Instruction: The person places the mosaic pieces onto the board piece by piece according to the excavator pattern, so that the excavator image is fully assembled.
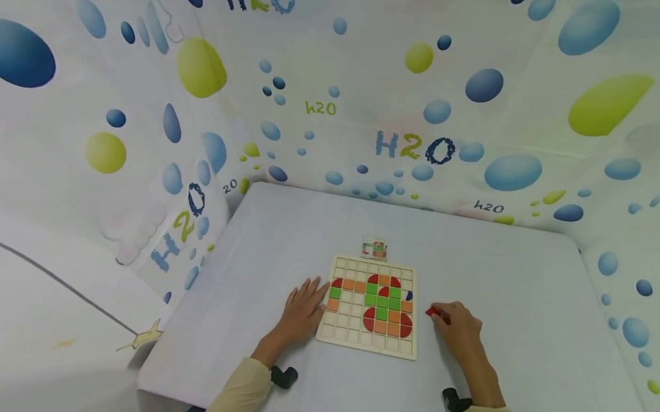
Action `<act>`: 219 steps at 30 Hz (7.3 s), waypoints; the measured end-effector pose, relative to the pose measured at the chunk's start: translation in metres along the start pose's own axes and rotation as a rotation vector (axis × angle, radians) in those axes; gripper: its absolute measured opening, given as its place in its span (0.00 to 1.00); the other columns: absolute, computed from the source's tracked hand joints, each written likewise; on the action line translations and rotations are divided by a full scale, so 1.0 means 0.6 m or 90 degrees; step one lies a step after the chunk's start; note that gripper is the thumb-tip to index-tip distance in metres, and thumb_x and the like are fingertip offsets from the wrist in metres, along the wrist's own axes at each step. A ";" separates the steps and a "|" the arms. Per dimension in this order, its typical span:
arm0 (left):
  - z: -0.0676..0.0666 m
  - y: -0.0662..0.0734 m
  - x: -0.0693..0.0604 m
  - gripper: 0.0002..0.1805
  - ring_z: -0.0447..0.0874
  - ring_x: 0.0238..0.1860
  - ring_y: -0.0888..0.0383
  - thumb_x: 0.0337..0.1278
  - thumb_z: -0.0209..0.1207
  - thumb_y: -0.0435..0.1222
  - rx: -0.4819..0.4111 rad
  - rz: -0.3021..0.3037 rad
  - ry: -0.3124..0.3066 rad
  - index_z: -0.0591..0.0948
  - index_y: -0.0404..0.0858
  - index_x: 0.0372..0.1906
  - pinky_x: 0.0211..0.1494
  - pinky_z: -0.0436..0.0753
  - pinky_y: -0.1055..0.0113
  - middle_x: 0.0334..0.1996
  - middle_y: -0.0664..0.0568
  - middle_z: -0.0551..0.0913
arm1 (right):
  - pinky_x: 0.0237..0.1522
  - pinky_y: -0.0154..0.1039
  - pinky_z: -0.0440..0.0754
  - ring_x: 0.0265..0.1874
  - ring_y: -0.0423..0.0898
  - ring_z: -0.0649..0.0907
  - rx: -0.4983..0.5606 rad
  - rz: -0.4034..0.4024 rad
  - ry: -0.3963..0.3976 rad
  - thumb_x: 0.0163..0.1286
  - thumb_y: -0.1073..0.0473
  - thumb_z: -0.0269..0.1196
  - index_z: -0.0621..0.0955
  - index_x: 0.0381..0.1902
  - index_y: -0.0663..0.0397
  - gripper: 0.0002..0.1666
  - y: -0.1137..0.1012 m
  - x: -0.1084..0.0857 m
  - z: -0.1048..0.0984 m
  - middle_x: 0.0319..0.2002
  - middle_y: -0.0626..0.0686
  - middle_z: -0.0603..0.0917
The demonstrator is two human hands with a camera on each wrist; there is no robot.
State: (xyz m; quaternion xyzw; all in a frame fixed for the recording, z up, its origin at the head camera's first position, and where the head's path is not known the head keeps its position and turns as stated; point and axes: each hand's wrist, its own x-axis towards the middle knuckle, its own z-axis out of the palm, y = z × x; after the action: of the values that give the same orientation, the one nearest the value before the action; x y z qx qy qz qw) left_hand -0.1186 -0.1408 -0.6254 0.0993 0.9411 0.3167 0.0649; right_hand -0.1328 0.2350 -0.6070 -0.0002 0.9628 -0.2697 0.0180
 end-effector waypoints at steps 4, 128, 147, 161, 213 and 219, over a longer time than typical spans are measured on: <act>-0.001 0.001 0.000 0.31 0.47 0.85 0.38 0.82 0.47 0.41 -0.001 -0.005 -0.002 0.63 0.42 0.83 0.82 0.48 0.33 0.84 0.42 0.56 | 0.53 0.67 0.72 0.47 0.58 0.84 -0.014 -0.015 -0.007 0.74 0.60 0.68 0.85 0.61 0.59 0.20 0.002 0.006 0.002 0.45 0.61 0.85; 0.002 -0.012 0.006 0.30 0.49 0.84 0.34 0.83 0.47 0.42 -0.008 0.034 0.008 0.64 0.40 0.83 0.80 0.49 0.29 0.83 0.38 0.58 | 0.44 0.43 0.73 0.43 0.46 0.82 -0.002 -0.284 0.006 0.71 0.55 0.72 0.90 0.47 0.47 0.09 -0.283 -0.043 0.173 0.43 0.47 0.85; -0.001 0.001 0.004 0.31 0.46 0.85 0.37 0.84 0.45 0.43 -0.007 -0.005 -0.011 0.62 0.41 0.83 0.82 0.47 0.32 0.84 0.41 0.55 | 0.57 0.58 0.82 0.55 0.58 0.80 0.104 0.011 0.022 0.76 0.57 0.65 0.80 0.64 0.58 0.22 -0.122 -0.025 0.006 0.58 0.62 0.80; -0.002 0.003 0.006 0.31 0.45 0.86 0.38 0.84 0.44 0.44 -0.010 -0.011 -0.003 0.62 0.42 0.84 0.82 0.46 0.33 0.85 0.42 0.55 | 0.53 0.60 0.83 0.47 0.61 0.81 0.041 0.053 -0.006 0.74 0.65 0.66 0.80 0.55 0.69 0.16 0.004 -0.028 -0.027 0.48 0.68 0.81; -0.002 0.008 0.008 0.31 0.46 0.85 0.37 0.83 0.45 0.45 -0.025 -0.009 0.001 0.63 0.41 0.83 0.82 0.46 0.32 0.84 0.41 0.56 | 0.53 0.55 0.83 0.48 0.58 0.80 0.070 0.044 -0.001 0.72 0.62 0.68 0.80 0.57 0.68 0.20 0.036 -0.030 -0.018 0.50 0.66 0.78; -0.003 0.008 0.009 0.31 0.47 0.85 0.35 0.82 0.45 0.44 -0.027 0.000 0.013 0.64 0.39 0.82 0.81 0.46 0.30 0.84 0.38 0.57 | 0.55 0.53 0.84 0.47 0.55 0.79 0.074 0.053 -0.011 0.71 0.60 0.69 0.80 0.56 0.66 0.20 0.028 -0.016 -0.002 0.48 0.62 0.78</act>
State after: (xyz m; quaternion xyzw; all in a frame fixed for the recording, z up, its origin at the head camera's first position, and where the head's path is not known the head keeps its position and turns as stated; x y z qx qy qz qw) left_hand -0.1237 -0.1369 -0.6217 0.0949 0.9346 0.3378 0.0577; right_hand -0.1233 0.2499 -0.6141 0.0383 0.9446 -0.3240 0.0370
